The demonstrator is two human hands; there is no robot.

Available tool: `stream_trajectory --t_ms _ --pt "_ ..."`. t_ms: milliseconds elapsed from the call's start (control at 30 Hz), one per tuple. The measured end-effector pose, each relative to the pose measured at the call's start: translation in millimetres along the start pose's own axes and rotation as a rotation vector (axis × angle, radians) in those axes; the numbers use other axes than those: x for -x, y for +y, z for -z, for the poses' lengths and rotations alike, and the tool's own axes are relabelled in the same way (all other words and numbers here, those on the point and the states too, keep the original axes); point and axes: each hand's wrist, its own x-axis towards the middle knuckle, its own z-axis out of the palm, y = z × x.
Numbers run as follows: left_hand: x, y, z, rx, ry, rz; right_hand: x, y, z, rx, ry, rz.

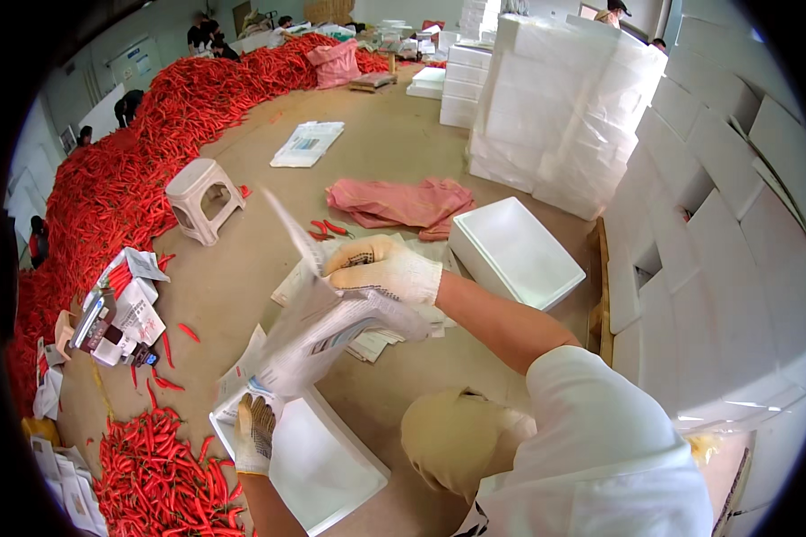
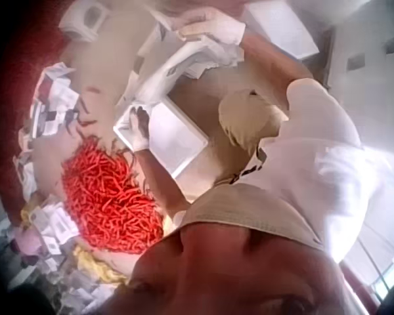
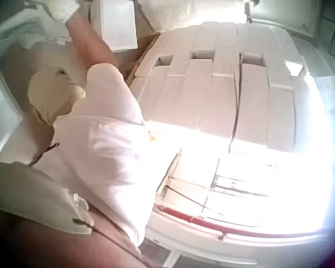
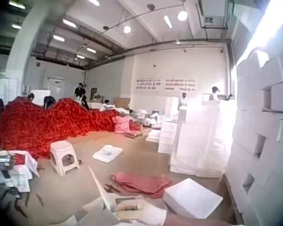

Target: The person lines foam boxes with sheets of newspaper by hand, smoothing the paper into the corners and sides of each box.

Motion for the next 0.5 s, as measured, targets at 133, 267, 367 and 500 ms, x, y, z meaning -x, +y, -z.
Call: stream_trajectory --t_ms 133,267,367,500 --pt "8 19 -31 0.102 -0.164 -0.072 16 -45 -17 0.041 -0.169 0.273" --pt "41 62 -17 0.103 -0.124 -0.216 7 -83 -59 0.16 -0.407 0.271" --pt "67 95 19 -0.014 0.06 -0.301 -4 -107 -78 0.623 -0.329 0.536" --pt "92 127 25 -0.068 0.078 -0.381 -34 -51 -66 0.259 -0.23 0.063"
